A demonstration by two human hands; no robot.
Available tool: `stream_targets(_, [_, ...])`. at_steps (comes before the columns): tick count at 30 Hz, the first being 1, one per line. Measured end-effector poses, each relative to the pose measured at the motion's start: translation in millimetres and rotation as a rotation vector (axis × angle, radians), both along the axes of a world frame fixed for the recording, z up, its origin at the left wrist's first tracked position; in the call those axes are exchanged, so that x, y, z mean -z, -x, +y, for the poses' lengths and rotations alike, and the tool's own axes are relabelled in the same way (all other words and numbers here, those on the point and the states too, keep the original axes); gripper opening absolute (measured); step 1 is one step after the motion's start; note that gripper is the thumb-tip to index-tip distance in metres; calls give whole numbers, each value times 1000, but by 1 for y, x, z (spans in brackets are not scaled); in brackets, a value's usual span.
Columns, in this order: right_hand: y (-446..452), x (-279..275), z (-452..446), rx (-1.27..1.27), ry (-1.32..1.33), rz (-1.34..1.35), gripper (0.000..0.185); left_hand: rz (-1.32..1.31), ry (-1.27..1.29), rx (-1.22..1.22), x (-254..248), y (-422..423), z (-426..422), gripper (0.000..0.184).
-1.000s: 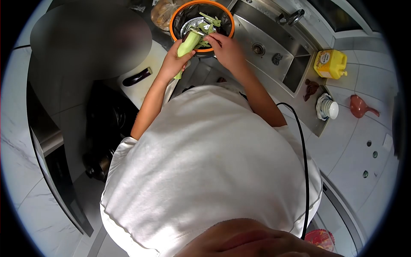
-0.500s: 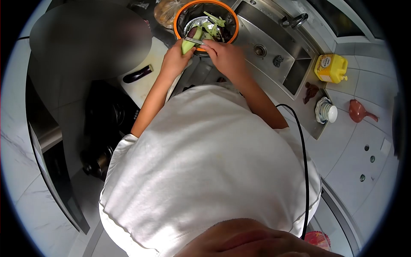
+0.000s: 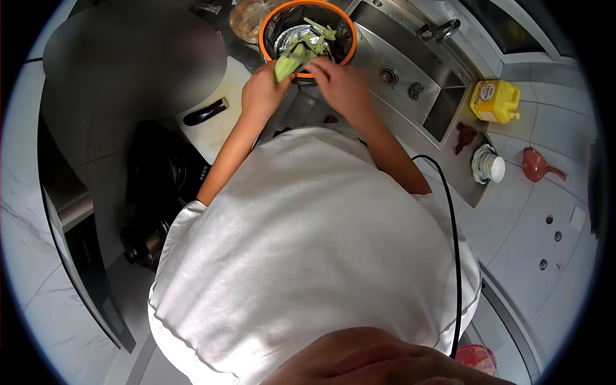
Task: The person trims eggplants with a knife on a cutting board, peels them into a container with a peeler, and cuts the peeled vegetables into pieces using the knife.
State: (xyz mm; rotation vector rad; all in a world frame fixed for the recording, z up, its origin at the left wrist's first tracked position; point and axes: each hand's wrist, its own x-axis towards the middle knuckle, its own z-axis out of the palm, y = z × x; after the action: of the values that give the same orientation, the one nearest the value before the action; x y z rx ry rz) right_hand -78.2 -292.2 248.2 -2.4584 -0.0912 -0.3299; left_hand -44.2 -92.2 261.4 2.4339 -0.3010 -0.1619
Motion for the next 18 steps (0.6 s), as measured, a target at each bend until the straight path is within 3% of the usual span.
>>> stream_targets(5, [-18, 29, -7, 75, 13, -65, 28, 29, -20, 0, 7, 3, 2, 36])
stream_targets(10, [-22, 23, -41, 261, 144, 116, 28, -6, 5, -50, 7, 6, 5, 40])
stream_targets(13, [-6, -13, -24, 189, 133, 130, 29, 69, -4, -39, 10, -1, 6, 39])
stream_targets(16, [2, -4, -2, -13, 57, 4, 29, 67, 88, 31, 11, -6, 5, 40])
stream_targets(18, [-5, 17, -2, 46, -51, -23, 30, 6, 40, 38, 13, -6, 5, 42])
